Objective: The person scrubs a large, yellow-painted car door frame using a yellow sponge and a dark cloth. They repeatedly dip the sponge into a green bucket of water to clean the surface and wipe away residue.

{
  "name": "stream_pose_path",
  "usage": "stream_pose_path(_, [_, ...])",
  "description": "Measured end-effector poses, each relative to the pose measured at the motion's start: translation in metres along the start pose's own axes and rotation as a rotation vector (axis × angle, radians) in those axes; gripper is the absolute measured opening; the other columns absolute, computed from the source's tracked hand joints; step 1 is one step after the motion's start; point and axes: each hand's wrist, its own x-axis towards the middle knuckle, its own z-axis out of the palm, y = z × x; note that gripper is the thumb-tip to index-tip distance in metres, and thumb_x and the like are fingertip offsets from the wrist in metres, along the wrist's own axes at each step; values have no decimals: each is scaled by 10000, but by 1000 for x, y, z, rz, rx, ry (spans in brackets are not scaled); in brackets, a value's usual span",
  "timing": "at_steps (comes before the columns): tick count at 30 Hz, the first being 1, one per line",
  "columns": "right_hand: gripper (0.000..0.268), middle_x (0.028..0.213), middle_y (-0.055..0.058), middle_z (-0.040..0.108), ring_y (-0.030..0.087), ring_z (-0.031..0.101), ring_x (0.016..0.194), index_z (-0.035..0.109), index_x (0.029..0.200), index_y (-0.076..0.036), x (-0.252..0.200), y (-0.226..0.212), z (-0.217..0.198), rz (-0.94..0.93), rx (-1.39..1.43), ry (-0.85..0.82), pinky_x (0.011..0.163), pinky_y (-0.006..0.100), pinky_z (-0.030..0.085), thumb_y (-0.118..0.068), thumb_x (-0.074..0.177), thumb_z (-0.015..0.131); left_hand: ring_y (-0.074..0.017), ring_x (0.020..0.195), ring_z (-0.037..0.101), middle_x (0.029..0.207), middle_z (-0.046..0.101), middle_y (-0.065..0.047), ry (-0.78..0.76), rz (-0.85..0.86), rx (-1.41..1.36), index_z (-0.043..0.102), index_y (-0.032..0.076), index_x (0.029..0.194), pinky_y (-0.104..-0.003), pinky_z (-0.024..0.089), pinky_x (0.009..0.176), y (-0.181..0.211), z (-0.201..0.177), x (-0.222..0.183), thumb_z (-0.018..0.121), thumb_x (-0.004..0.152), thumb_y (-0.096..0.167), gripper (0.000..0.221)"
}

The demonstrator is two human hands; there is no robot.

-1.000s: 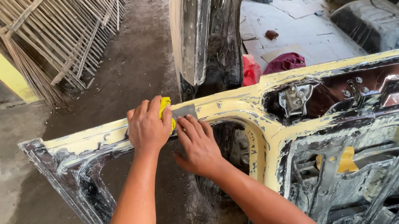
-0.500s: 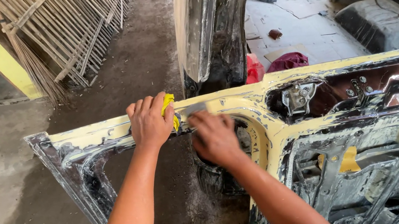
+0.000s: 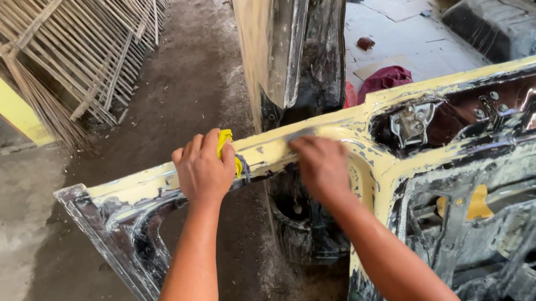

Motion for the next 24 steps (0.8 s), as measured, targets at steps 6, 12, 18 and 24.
stream_pose_path(6, [262,1246,18,691,257,637,1085,725,1213,-182,-6,-42,31,40,112,122,937,448,434,-100,977,642,-298,886,676,926,697,-87,10,3,17,733,98,1131,-447,430,877,-3,2,-6,685,903,268,289])
stream_pose_path(12, [319,1301,23,689,231,622,1168,715,1260,-242,-5,-16,-5,-53,17,24,1051,500,369,-146,962,653,-300,891,675,917,687,-85,6,16,28,730,105,1120,-451,428,874,3,-1,-5,685,906,273,276])
stream_pose_path(18, [340,1325,45,686,250,622,1233,692,1323,-199,-26,17,-4,187,75,252,1043,412,411,-94,1006,629,-292,902,679,923,694,-75,5,-15,45,731,112,1103,-446,424,883,8,4,-4,681,920,272,248])
stream_pose_path(24, [440,1371,99,653,278,625,1218,734,1273,-130,-33,-48,19,-387,80,-31,1001,456,469,-94,841,660,-290,916,676,946,693,-81,10,13,48,734,102,1135,-439,421,895,5,4,-6,682,929,278,276])
